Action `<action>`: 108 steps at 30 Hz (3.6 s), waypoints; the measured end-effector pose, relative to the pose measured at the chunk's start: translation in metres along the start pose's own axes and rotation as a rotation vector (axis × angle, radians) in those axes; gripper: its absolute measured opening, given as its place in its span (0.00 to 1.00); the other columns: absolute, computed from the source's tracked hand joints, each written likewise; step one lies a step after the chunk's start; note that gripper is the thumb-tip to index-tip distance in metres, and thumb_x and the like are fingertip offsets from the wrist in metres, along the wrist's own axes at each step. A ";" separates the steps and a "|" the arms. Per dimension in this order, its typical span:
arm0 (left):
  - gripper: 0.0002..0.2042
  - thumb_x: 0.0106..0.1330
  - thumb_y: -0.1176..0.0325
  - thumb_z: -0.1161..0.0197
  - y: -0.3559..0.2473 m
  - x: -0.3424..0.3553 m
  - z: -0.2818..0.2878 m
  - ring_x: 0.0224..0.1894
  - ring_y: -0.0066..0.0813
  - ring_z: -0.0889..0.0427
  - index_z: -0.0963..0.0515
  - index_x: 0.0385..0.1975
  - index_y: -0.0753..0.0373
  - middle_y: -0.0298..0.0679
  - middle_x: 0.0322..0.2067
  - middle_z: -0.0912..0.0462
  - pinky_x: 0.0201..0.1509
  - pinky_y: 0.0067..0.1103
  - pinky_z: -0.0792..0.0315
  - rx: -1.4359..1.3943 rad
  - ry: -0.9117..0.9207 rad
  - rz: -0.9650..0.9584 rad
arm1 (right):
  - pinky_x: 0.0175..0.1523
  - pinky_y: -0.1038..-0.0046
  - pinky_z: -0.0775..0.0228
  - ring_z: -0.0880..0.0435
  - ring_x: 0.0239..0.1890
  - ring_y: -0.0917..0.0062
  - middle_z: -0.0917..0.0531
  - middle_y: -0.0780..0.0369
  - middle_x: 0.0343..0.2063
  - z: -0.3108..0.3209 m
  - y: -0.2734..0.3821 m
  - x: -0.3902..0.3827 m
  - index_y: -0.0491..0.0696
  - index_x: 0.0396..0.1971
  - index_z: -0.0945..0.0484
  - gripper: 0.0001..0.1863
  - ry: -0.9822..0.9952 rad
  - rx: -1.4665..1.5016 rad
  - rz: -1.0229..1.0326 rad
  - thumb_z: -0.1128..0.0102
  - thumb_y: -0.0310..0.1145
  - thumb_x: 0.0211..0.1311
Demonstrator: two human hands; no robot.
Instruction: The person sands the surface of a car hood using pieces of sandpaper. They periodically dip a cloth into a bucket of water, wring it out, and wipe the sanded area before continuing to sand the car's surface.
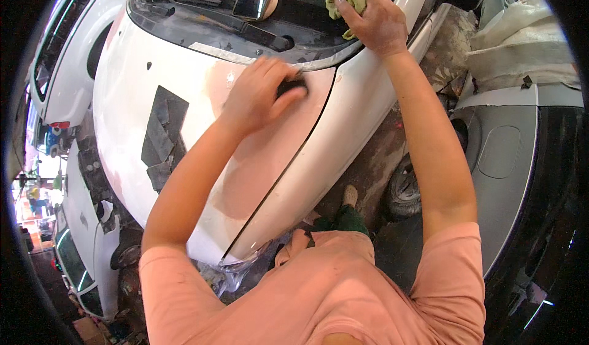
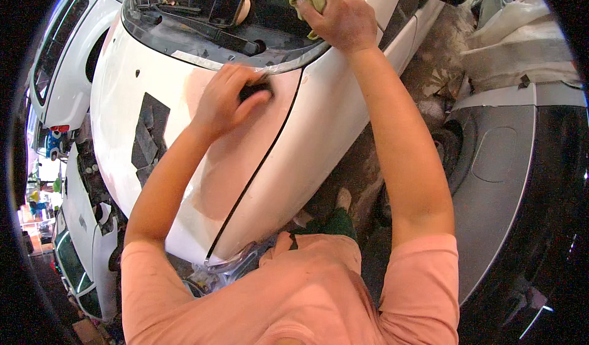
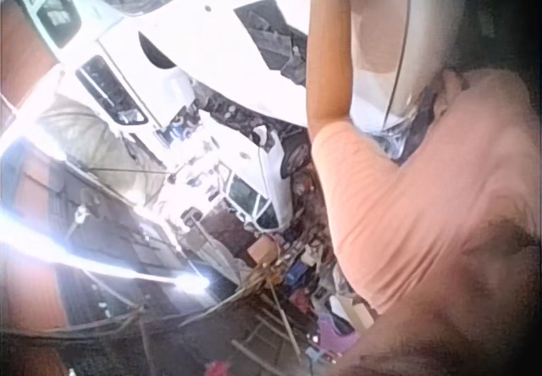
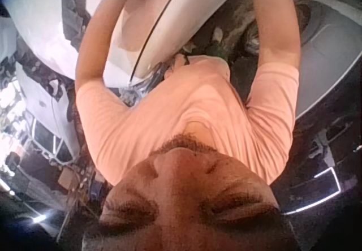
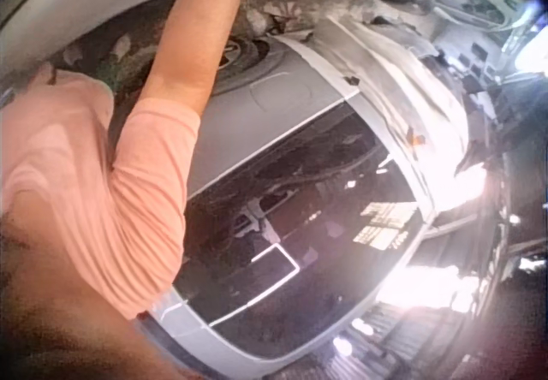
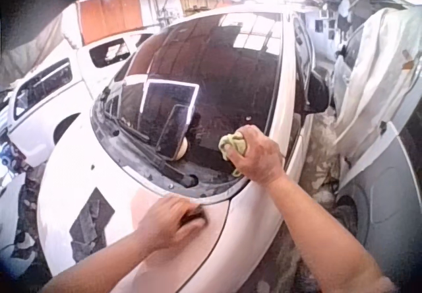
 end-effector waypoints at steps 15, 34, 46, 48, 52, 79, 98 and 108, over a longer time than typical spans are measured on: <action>0.19 0.62 0.60 0.25 -0.011 0.030 -0.011 0.48 0.49 0.20 0.20 0.46 0.64 0.45 0.43 0.17 0.54 0.37 0.25 0.013 -0.107 -0.035 | 0.44 0.58 0.18 0.11 0.40 0.57 0.13 0.59 0.39 -0.008 -0.012 -0.004 0.52 0.44 0.18 0.21 -0.061 -0.042 0.067 0.30 0.53 0.62; 0.21 0.65 0.55 0.28 -0.009 -0.084 0.024 0.50 0.52 0.20 0.21 0.48 0.64 0.49 0.46 0.17 0.58 0.39 0.27 0.001 -0.069 0.164 | 0.47 0.59 0.20 0.13 0.42 0.57 0.15 0.57 0.41 0.004 -0.018 -0.004 0.49 0.44 0.19 0.19 -0.001 0.000 -0.013 0.30 0.47 0.63; 0.21 0.65 0.54 0.29 -0.019 -0.032 -0.004 0.50 0.48 0.21 0.20 0.49 0.63 0.45 0.46 0.18 0.58 0.38 0.28 0.059 -0.047 0.268 | 0.42 0.60 0.21 0.13 0.38 0.58 0.16 0.57 0.37 0.007 -0.017 -0.001 0.48 0.43 0.21 0.16 0.031 0.173 0.061 0.27 0.41 0.62; 0.22 0.65 0.54 0.27 -0.012 -0.079 0.016 0.50 0.49 0.20 0.20 0.51 0.63 0.46 0.48 0.18 0.58 0.39 0.27 0.070 -0.050 0.308 | 0.41 0.62 0.21 0.14 0.37 0.58 0.16 0.57 0.37 0.009 -0.019 -0.004 0.48 0.42 0.21 0.16 -0.009 0.228 0.067 0.26 0.39 0.61; 0.22 0.63 0.56 0.26 -0.016 -0.063 0.006 0.50 0.50 0.19 0.20 0.51 0.63 0.48 0.48 0.18 0.59 0.40 0.27 0.076 -0.098 0.308 | 0.43 0.64 0.22 0.14 0.37 0.60 0.16 0.57 0.37 0.007 -0.018 -0.005 0.46 0.42 0.20 0.15 -0.009 0.386 0.047 0.26 0.36 0.60; 0.22 0.66 0.73 0.28 -0.191 -0.218 0.081 0.57 0.35 0.22 0.25 0.58 0.67 0.45 0.54 0.21 0.66 0.29 0.29 0.240 -1.039 1.036 | 0.49 0.60 0.24 0.18 0.45 0.63 0.18 0.61 0.43 -0.008 0.107 -0.051 0.54 0.39 0.17 0.18 0.799 0.327 1.271 0.22 0.40 0.48; 0.26 0.65 0.68 0.26 -0.279 -0.331 0.047 0.55 0.31 0.20 0.25 0.61 0.66 0.42 0.54 0.20 0.63 0.27 0.28 0.388 -1.539 1.462 | 0.70 0.49 0.36 0.28 0.67 0.56 0.26 0.56 0.65 -0.125 0.329 -0.138 0.52 0.64 0.25 0.32 0.974 0.274 1.263 0.30 0.50 0.64; 0.35 0.61 0.73 0.24 -0.202 -0.286 0.088 0.49 0.29 0.18 0.30 0.69 0.63 0.42 0.52 0.21 0.55 0.24 0.22 0.041 -1.744 1.164 | 0.75 0.56 0.38 0.30 0.70 0.49 0.31 0.43 0.69 -0.016 0.326 -0.196 0.34 0.70 0.36 0.41 0.753 1.033 0.868 0.30 0.27 0.56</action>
Point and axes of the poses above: each hand's wrist, its own x-axis towards the middle knuckle, its own z-axis out of the back of the hand, y = z × x, the point moved 5 cm from there along x, towards the middle knuckle
